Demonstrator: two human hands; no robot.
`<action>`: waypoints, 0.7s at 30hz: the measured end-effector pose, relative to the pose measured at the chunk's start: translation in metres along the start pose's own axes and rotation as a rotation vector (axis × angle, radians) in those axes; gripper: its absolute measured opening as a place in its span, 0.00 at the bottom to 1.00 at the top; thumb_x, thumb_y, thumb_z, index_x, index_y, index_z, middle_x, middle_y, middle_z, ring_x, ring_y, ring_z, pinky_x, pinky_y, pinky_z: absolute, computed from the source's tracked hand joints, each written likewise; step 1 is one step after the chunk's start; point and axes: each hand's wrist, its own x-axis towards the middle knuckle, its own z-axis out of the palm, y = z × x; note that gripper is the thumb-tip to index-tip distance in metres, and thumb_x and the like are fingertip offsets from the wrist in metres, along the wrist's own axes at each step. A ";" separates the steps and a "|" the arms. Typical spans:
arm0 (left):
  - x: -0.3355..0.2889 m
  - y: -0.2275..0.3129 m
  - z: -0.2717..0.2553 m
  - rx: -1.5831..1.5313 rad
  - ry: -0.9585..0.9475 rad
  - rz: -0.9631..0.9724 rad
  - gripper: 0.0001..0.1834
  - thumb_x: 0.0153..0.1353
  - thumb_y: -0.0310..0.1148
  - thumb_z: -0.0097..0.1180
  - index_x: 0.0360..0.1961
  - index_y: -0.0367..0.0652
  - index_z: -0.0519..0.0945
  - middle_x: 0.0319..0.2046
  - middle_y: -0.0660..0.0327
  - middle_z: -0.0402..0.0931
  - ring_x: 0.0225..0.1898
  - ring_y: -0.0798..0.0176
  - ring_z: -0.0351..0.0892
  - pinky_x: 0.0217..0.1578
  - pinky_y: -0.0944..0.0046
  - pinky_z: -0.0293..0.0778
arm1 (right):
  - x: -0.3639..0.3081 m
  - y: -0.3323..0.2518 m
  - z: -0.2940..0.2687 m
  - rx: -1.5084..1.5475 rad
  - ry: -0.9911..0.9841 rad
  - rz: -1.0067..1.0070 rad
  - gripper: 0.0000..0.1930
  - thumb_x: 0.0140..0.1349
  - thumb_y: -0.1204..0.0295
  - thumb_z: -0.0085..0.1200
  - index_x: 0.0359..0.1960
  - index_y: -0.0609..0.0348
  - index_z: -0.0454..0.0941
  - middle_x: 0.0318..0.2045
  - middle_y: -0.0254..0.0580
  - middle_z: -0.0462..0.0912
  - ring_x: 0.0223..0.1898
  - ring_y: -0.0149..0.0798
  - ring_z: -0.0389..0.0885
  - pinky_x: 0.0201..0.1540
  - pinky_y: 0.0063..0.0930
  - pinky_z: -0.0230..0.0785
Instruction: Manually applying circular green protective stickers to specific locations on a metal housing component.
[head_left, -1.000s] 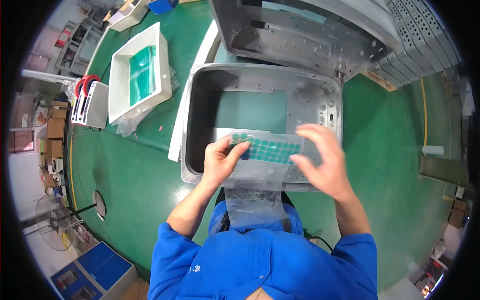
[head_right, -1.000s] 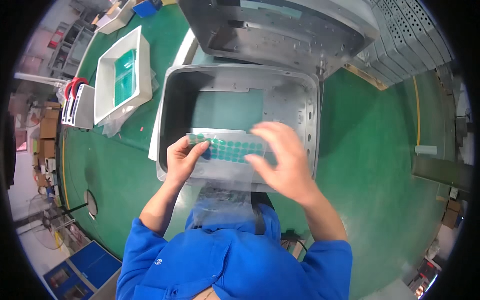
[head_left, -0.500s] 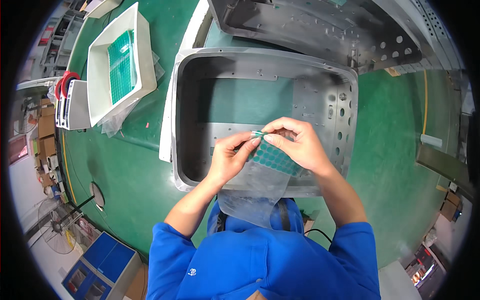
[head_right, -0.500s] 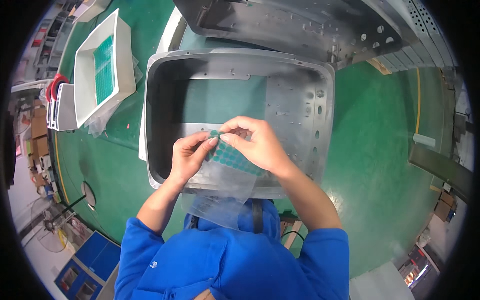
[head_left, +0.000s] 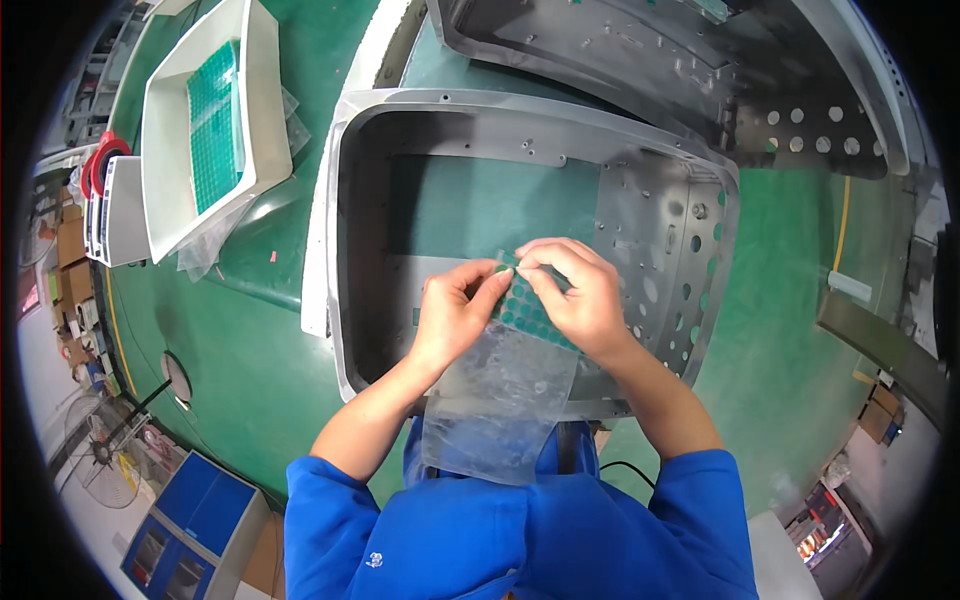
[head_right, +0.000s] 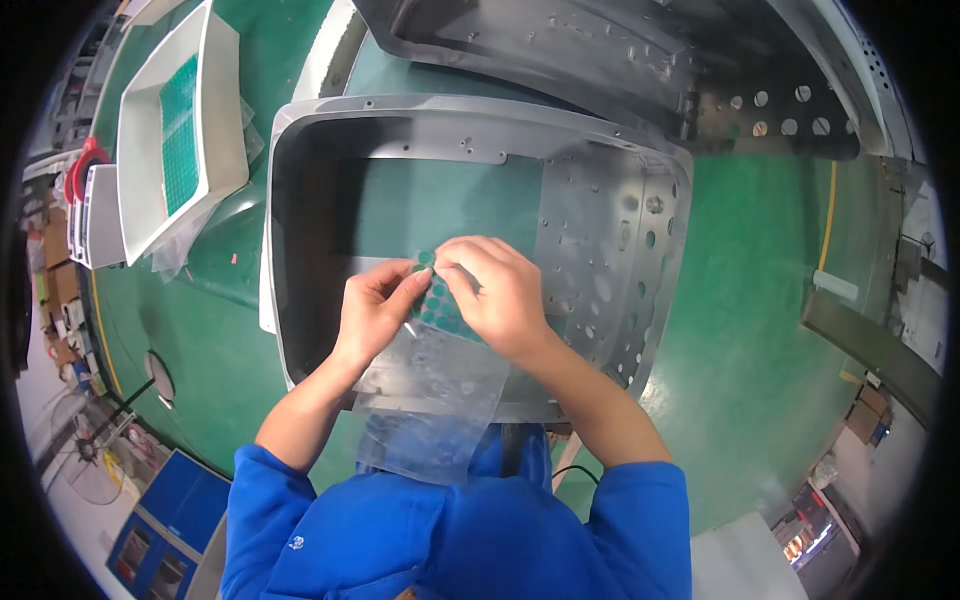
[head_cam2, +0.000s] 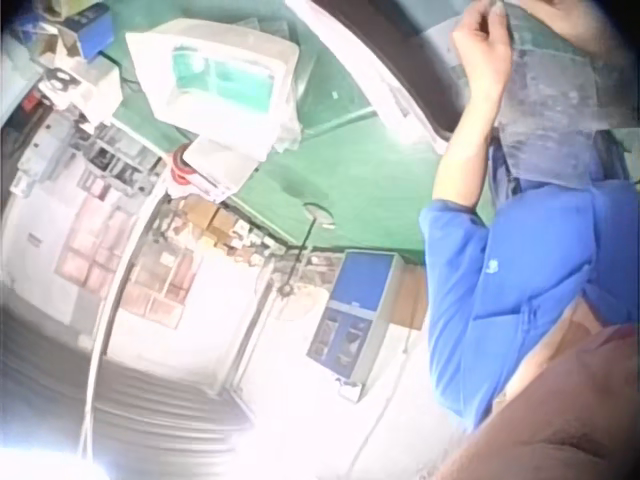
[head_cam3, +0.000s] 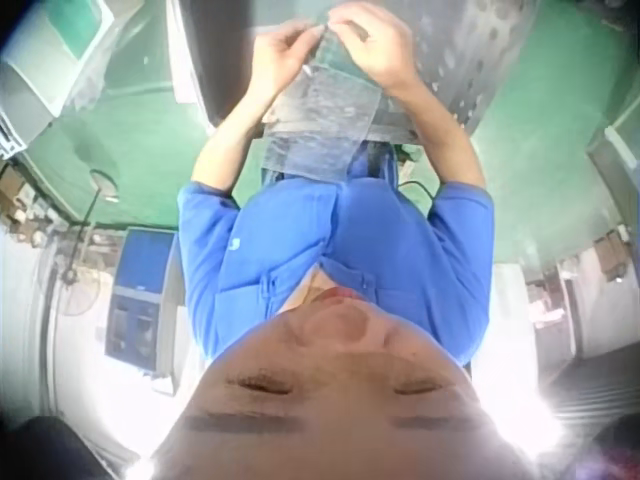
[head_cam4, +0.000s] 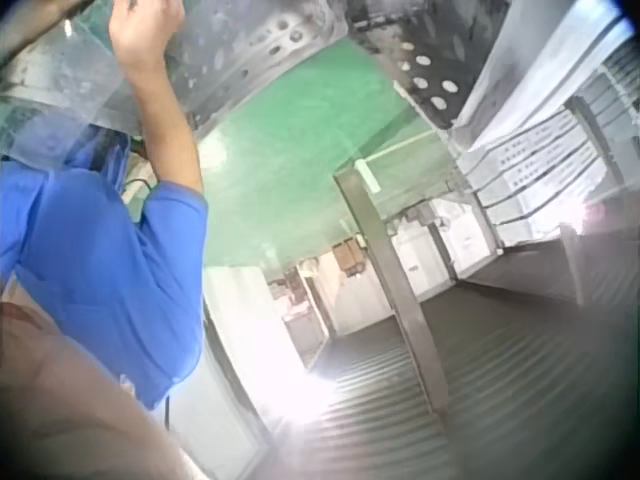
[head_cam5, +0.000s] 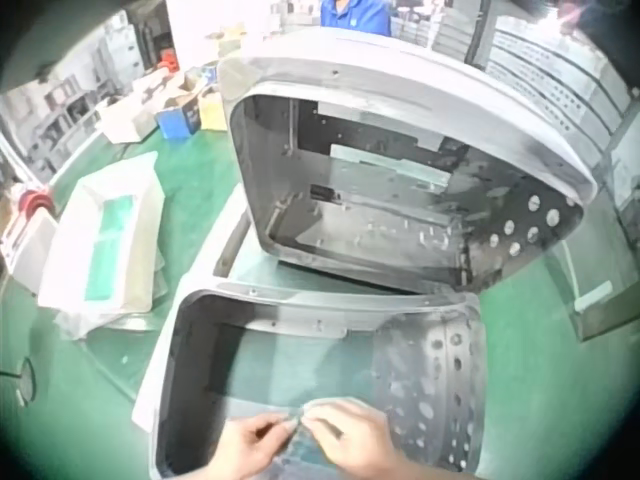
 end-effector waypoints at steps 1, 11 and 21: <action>0.003 0.000 0.000 -0.004 0.025 -0.040 0.08 0.53 0.30 0.54 0.29 0.34 0.77 0.14 0.68 0.70 0.17 0.80 0.63 0.16 0.76 0.59 | 0.005 0.002 0.003 0.055 -0.005 0.029 0.02 0.50 0.81 0.51 0.26 0.63 0.72 0.30 0.37 0.78 0.34 0.26 0.74 0.36 0.20 0.66; 0.005 -0.017 0.002 0.047 -0.019 -0.176 0.10 0.53 0.32 0.54 0.27 0.33 0.76 0.13 0.70 0.66 0.18 0.78 0.60 0.19 0.73 0.59 | 0.092 0.128 0.015 -0.155 0.056 0.299 0.02 0.50 0.74 0.52 0.27 0.55 0.75 0.28 0.36 0.74 0.30 0.34 0.75 0.34 0.27 0.66; 0.010 -0.020 0.003 -0.041 -0.036 -0.215 0.10 0.53 0.34 0.55 0.29 0.36 0.78 0.15 0.70 0.70 0.17 0.80 0.63 0.17 0.77 0.59 | 0.101 0.124 0.018 -0.328 -0.010 0.434 0.03 0.51 0.71 0.51 0.28 0.51 0.75 0.32 0.34 0.76 0.35 0.36 0.75 0.37 0.29 0.65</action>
